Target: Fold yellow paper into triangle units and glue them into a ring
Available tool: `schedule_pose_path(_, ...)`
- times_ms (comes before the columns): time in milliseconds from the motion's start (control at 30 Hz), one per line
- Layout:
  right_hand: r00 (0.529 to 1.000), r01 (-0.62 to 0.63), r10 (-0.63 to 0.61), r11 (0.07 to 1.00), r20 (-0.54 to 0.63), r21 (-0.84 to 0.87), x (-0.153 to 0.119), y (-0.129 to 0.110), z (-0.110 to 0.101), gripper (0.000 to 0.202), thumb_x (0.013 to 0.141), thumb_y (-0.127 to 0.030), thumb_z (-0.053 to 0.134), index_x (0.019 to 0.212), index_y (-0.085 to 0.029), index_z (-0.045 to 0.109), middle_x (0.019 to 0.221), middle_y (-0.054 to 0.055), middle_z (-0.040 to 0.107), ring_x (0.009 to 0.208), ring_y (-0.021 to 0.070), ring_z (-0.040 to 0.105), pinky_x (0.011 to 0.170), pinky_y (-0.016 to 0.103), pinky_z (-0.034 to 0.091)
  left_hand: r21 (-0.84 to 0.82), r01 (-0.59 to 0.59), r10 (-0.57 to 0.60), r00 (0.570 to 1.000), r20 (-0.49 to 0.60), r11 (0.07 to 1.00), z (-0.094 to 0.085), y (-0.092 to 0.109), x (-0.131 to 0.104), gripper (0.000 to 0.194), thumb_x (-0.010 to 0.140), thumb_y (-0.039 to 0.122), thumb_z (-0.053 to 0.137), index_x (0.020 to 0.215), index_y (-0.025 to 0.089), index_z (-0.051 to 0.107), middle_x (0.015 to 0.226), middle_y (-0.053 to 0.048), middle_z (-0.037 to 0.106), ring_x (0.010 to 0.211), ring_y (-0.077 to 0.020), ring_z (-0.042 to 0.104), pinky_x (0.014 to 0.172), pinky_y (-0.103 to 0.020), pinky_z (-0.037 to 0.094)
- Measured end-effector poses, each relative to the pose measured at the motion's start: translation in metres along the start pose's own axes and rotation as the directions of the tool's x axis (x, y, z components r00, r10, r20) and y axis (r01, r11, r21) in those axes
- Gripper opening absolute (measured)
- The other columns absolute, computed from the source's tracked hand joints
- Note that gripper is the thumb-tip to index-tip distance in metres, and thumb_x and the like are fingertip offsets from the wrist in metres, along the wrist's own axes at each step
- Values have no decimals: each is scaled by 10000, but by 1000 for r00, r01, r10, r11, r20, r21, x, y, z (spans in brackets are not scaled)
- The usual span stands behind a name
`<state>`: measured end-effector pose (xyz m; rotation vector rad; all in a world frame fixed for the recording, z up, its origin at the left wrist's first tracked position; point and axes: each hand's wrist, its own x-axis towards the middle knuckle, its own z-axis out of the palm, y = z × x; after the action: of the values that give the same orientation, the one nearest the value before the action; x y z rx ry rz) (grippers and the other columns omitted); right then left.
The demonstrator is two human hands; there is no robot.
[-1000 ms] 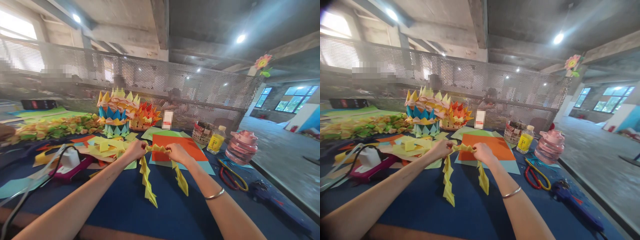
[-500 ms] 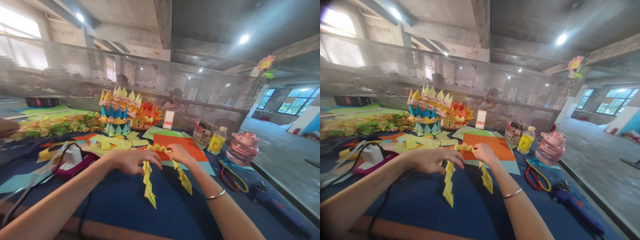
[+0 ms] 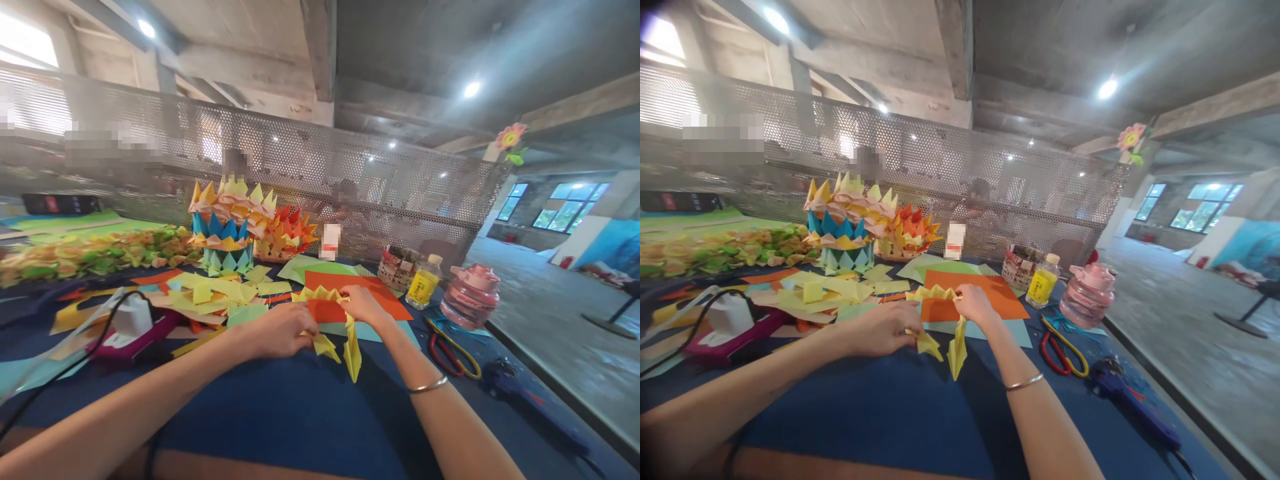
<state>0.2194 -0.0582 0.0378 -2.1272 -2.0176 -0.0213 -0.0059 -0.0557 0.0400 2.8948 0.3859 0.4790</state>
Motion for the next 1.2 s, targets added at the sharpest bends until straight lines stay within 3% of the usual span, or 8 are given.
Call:
schedule_pose_path(267,995,-91,90,995,-47,-32,-5,13,11,227,807,-173,501,963,-202,664,974,91,695,876,203,605,604,245,294,-49,-42,41,999,-8,998,20,-3,11,392,730,54,507,1065,232,607,942,-13,683,911,-195,619,801,-278,433)
schedule_pose_path(467,995,-90,88,995,-42,-35,-7,11,13,187,833,-193,496,912,-200,666,935,84,701,863,193,613,616,240,309,-210,11,-25,998,-62,978,28,4,1,222,772,100,525,953,210,457,893,6,631,835,-170,589,751,-270,434)
schedule_pose_path(567,995,-86,84,996,-51,-33,-6,13,13,198,809,-144,493,887,-191,668,927,87,707,871,198,617,624,243,313,-154,-66,53,995,-88,986,31,7,-3,130,828,104,460,899,209,431,873,-10,605,829,-174,575,754,-279,432)
schedule_pose_path(667,994,-92,91,995,-57,-28,-5,15,14,206,802,-128,489,880,-185,671,940,95,711,884,208,624,633,244,324,-88,-165,156,982,-104,982,33,10,-5,177,824,41,390,878,205,430,815,-13,591,805,-172,565,748,-277,432)
schedule_pose_path(833,993,-103,102,995,-52,-8,-4,19,14,226,821,-149,498,951,-205,674,1020,83,706,946,206,623,679,232,360,-89,-286,273,952,-141,954,36,13,-5,220,846,34,380,966,203,455,895,-23,619,835,-161,569,853,-308,422)
schedule_pose_path(967,992,-113,113,994,-51,5,-3,21,15,220,845,-220,519,1006,-203,668,1052,88,697,970,208,619,707,232,378,-138,-266,246,959,-141,954,36,17,-5,240,877,97,429,1084,210,470,972,-38,639,903,-174,579,920,-350,397)
schedule_pose_path(1100,992,-116,117,993,-48,14,-4,21,15,225,841,-217,532,1020,-196,666,1076,88,690,983,205,614,718,227,383,-189,-222,201,972,-122,957,36,20,-6,182,863,153,501,1035,214,505,938,-29,650,890,-181,589,941,-380,386)
schedule_pose_path(1200,992,-120,121,993,-44,18,-4,20,14,231,842,-200,531,1030,-194,666,1088,85,686,992,200,611,725,222,381,-241,-171,147,982,-115,955,35,22,-7,303,815,168,568,1092,219,458,992,-33,640,943,-194,581,947,-387,391)
